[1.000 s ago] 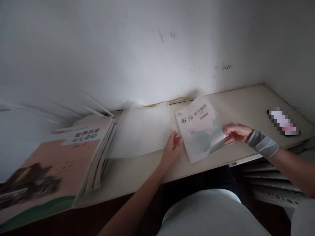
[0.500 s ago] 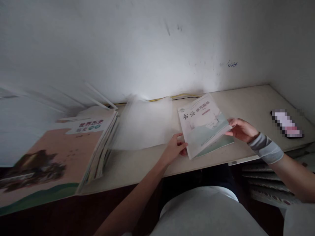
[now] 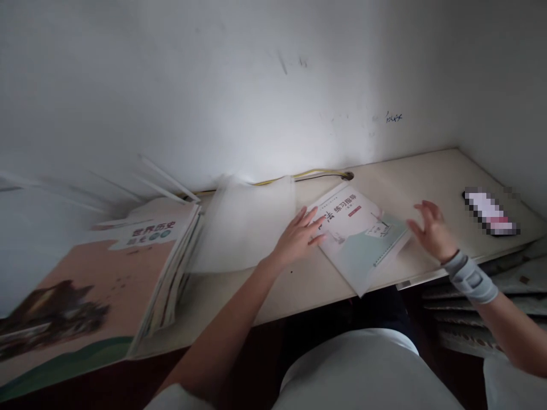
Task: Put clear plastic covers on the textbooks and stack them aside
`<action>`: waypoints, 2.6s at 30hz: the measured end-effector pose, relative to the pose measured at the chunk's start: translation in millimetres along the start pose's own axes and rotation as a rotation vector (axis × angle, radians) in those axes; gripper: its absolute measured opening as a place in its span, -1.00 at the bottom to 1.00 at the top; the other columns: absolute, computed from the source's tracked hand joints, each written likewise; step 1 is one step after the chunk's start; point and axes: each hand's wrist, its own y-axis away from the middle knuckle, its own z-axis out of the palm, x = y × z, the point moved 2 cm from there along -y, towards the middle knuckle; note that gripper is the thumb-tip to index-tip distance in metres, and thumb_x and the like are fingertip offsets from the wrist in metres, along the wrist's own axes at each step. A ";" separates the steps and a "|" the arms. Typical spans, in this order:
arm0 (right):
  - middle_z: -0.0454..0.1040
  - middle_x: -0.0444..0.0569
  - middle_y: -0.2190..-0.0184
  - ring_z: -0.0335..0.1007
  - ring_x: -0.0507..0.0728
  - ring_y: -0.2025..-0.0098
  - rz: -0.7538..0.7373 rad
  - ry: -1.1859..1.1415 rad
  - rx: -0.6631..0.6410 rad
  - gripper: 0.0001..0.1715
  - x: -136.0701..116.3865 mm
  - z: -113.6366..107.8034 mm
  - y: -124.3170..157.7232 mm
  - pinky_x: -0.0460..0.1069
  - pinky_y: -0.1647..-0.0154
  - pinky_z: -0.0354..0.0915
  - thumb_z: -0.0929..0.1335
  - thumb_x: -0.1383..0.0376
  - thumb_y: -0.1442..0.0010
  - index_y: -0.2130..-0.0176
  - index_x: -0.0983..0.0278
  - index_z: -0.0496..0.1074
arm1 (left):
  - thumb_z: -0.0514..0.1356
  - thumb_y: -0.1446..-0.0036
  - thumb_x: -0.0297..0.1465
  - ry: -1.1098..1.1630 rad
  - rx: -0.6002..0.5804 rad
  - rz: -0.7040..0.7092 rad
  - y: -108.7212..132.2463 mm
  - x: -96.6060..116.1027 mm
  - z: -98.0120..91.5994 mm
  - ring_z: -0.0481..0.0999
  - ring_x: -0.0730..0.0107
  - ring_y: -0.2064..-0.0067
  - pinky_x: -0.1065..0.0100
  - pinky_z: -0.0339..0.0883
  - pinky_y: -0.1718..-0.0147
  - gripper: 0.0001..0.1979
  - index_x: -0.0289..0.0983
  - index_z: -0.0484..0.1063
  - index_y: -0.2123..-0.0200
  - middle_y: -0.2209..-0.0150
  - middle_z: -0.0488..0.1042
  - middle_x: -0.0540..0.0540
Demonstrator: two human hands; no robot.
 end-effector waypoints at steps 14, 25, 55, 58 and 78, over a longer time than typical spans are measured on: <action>0.43 0.20 0.07 0.36 0.26 0.10 0.077 0.562 -0.205 -0.47 21.6 27.0 -38.1 0.08 0.17 0.24 0.14 0.05 -0.22 0.03 0.34 0.37 | -0.12 -0.22 -0.14 -0.191 -0.126 -0.321 4.6 23.4 -8.8 0.50 0.15 0.25 0.25 0.28 0.33 -0.58 -0.28 0.40 0.19 0.24 0.50 -0.24; 0.48 -0.04 0.46 0.36 0.07 0.41 0.220 0.242 -0.314 -0.73 32.6 46.7 -79.3 -0.09 0.41 0.18 0.25 0.20 -0.11 0.43 0.32 0.42 | 0.08 -0.06 -0.27 0.130 -0.087 -0.427 -95.8 -69.7 9.9 0.43 0.41 0.47 0.45 0.18 0.48 -0.73 -0.32 0.42 0.53 0.57 0.43 -0.04; 0.00 0.25 -0.27 -0.15 0.27 -0.29 -0.589 0.312 -0.449 -0.10 -94.9 105.7 -25.2 0.18 -0.24 -0.13 0.14 -0.10 -0.19 -0.24 0.50 0.00 | -0.19 -0.25 -0.19 -0.230 -0.202 0.021 -42.8 36.7 69.0 -0.21 0.01 -0.32 -0.08 -0.23 -0.20 -0.39 -0.39 -0.10 -0.28 -0.32 -0.15 -0.26; -0.06 0.23 -0.28 -0.16 0.29 -0.30 -0.540 0.304 -0.501 -0.05 -88.5 110.3 -14.3 0.20 -0.24 -0.14 0.08 -0.16 -0.18 -0.26 0.47 -0.04 | -0.21 -0.25 -0.26 -0.201 -0.141 0.016 -41.0 30.1 69.1 -0.16 0.08 -0.32 -0.03 -0.25 -0.21 -0.44 -0.35 -0.06 -0.27 -0.31 -0.09 -0.20; -0.05 0.18 -0.28 -0.16 0.31 -0.30 -0.422 0.380 -0.426 -0.08 -77.2 86.4 45.3 0.24 -0.23 -0.10 0.06 -0.18 -0.17 -0.27 0.37 0.02 | -0.13 -0.18 -0.02 -0.151 -0.127 0.220 14.1 42.3 58.4 -0.18 -0.03 -0.31 -0.08 -0.29 -0.20 -0.32 -0.26 -0.03 -0.27 -0.30 -0.04 -0.20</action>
